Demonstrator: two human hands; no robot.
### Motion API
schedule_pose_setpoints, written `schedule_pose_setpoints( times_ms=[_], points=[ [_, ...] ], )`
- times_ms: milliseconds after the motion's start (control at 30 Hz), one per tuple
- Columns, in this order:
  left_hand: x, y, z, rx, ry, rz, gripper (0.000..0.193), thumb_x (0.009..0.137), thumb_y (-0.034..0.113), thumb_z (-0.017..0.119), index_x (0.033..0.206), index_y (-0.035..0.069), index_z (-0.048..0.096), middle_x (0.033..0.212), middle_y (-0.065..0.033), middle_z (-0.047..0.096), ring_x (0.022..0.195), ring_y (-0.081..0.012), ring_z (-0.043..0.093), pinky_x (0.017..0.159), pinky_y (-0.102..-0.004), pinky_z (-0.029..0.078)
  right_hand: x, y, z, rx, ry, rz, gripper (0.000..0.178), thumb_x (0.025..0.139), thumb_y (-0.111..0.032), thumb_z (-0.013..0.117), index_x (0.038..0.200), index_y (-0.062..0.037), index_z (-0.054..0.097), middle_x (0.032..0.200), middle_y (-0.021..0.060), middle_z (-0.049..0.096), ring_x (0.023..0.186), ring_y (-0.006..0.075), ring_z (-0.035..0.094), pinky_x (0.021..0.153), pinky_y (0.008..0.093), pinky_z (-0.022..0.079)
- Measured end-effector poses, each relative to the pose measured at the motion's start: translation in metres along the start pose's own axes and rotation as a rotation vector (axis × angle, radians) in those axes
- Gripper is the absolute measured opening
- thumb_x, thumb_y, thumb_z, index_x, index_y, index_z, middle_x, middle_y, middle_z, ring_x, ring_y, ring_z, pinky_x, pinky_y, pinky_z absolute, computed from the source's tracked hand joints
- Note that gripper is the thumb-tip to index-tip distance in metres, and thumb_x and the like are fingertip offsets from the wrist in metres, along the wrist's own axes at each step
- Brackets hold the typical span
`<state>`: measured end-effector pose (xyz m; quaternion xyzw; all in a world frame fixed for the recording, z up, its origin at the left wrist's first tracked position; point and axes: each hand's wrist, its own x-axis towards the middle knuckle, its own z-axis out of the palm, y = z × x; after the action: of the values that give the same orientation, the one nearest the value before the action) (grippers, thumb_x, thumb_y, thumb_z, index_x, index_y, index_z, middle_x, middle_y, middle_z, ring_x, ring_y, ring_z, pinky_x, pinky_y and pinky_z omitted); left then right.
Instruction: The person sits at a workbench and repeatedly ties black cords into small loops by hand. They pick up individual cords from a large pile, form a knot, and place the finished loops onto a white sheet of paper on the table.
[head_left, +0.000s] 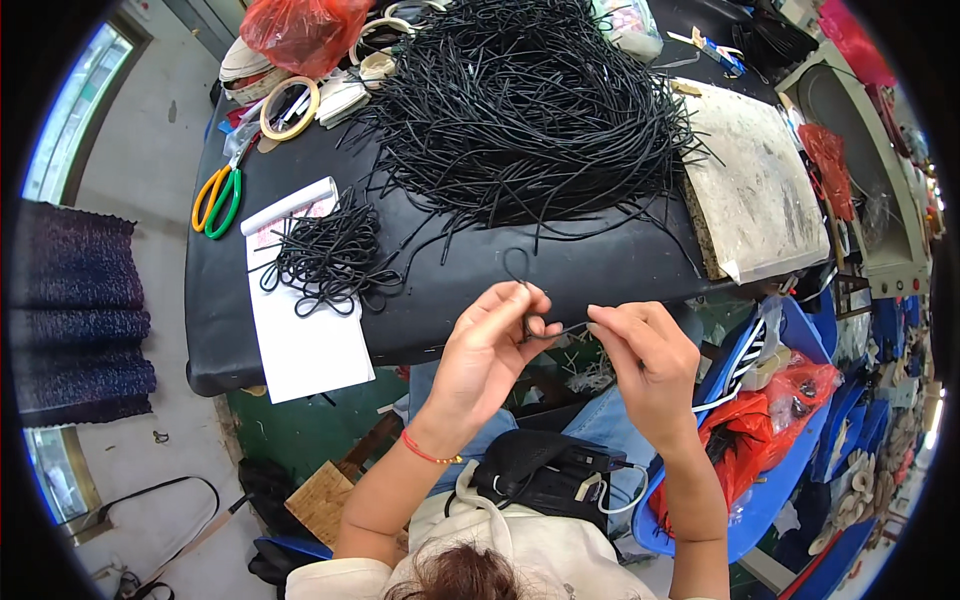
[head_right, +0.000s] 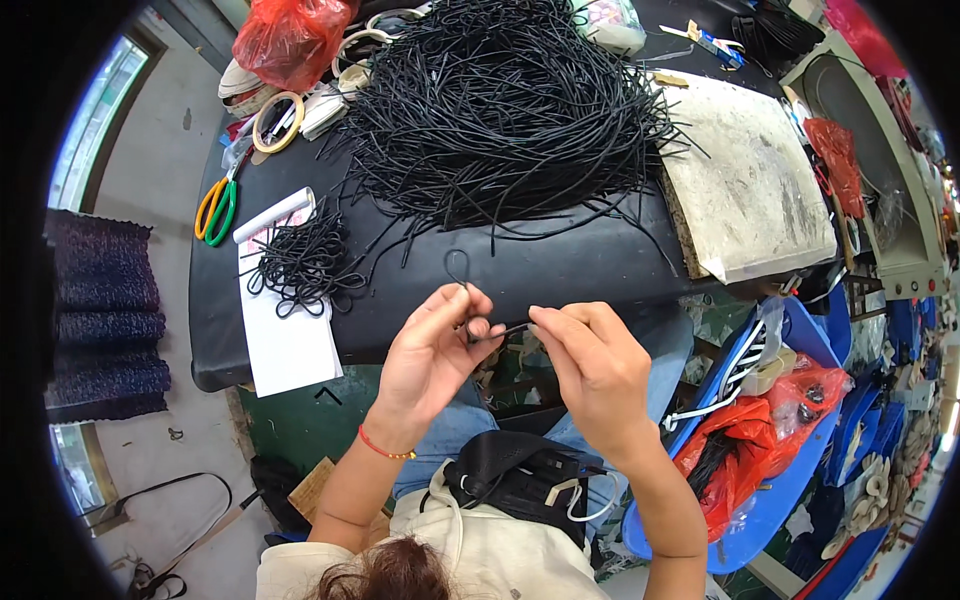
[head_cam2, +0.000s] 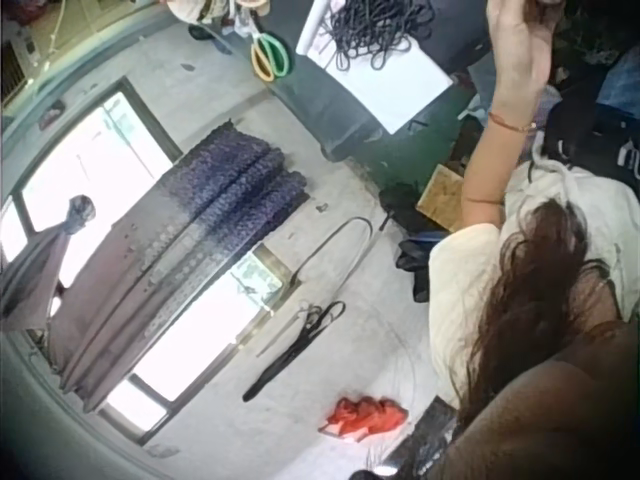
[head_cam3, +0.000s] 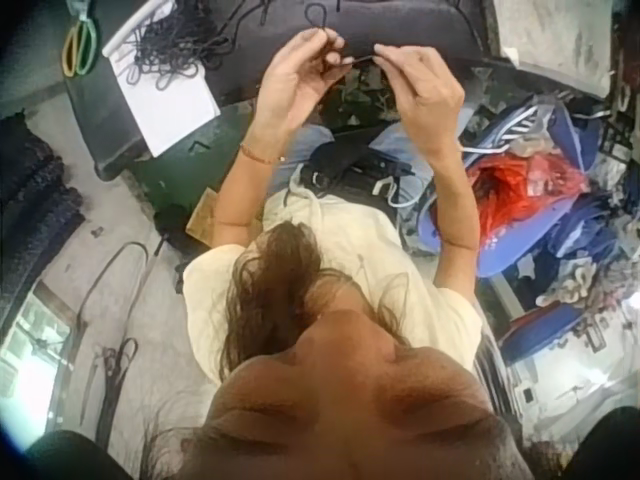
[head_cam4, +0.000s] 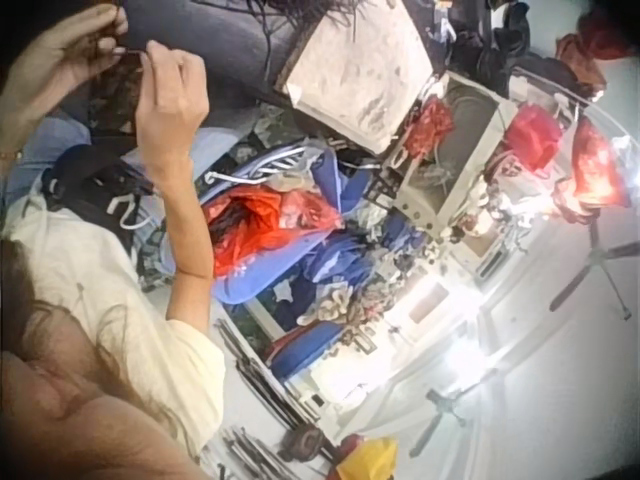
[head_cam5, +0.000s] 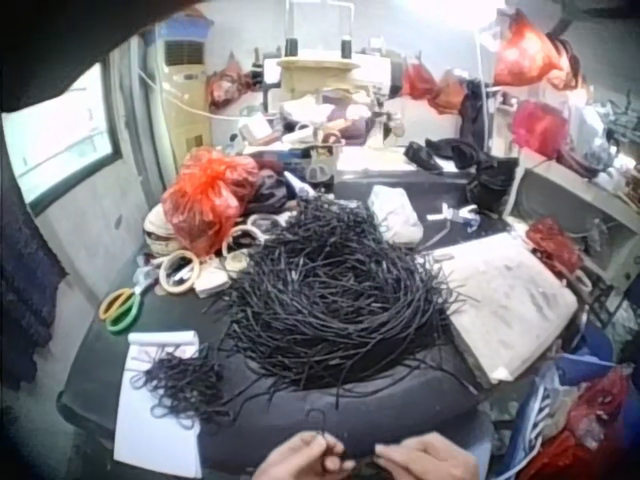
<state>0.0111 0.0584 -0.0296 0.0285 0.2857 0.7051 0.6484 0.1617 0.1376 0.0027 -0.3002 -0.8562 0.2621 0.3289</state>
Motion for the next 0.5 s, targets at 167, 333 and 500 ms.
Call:
schedule_pose_setpoints(
  times_ms=[167, 333, 500],
  points=[
    [-0.004, 0.002, 0.007, 0.292, 0.019, -0.087, 0.017, 0.088, 0.015, 0.058, 0.097, 0.001, 0.062, 0.086, -0.0022, 0.061, 0.076, -0.0074, 0.057, 0.073, -0.0238, 0.052, 0.008, -0.001, 0.006, -0.092, 0.002, -0.218, 0.022, 0.066, 0.002, 0.066, 0.087, -0.0017, 0.062, 0.077, 0.0073, 0.057, 0.067, 0.0226, 0.056, 0.058, 0.0317, 0.045],
    [-0.005, 0.005, 0.005, 0.479, -0.048, -0.061, 0.016, 0.089, 0.014, 0.057, 0.094, 0.000, 0.061, 0.082, -0.0057, 0.062, 0.072, -0.0108, 0.059, 0.068, -0.0237, 0.052, 0.006, -0.003, 0.007, 0.003, -0.018, -0.161, 0.020, 0.069, 0.001, 0.066, 0.088, -0.0019, 0.062, 0.076, 0.0072, 0.057, 0.066, 0.0223, 0.055, 0.059, 0.0322, 0.045],
    [-0.005, 0.013, -0.002, 0.708, 0.000, 0.018, 0.018, 0.090, 0.012, 0.053, 0.094, -0.004, 0.062, 0.083, -0.0069, 0.063, 0.073, -0.0092, 0.059, 0.066, -0.0214, 0.050, 0.015, -0.008, -0.022, -0.211, -0.161, -0.232, 0.022, 0.068, 0.000, 0.064, 0.090, -0.0024, 0.062, 0.077, 0.0076, 0.054, 0.069, 0.0226, 0.053, 0.060, 0.0332, 0.042]
  ],
)
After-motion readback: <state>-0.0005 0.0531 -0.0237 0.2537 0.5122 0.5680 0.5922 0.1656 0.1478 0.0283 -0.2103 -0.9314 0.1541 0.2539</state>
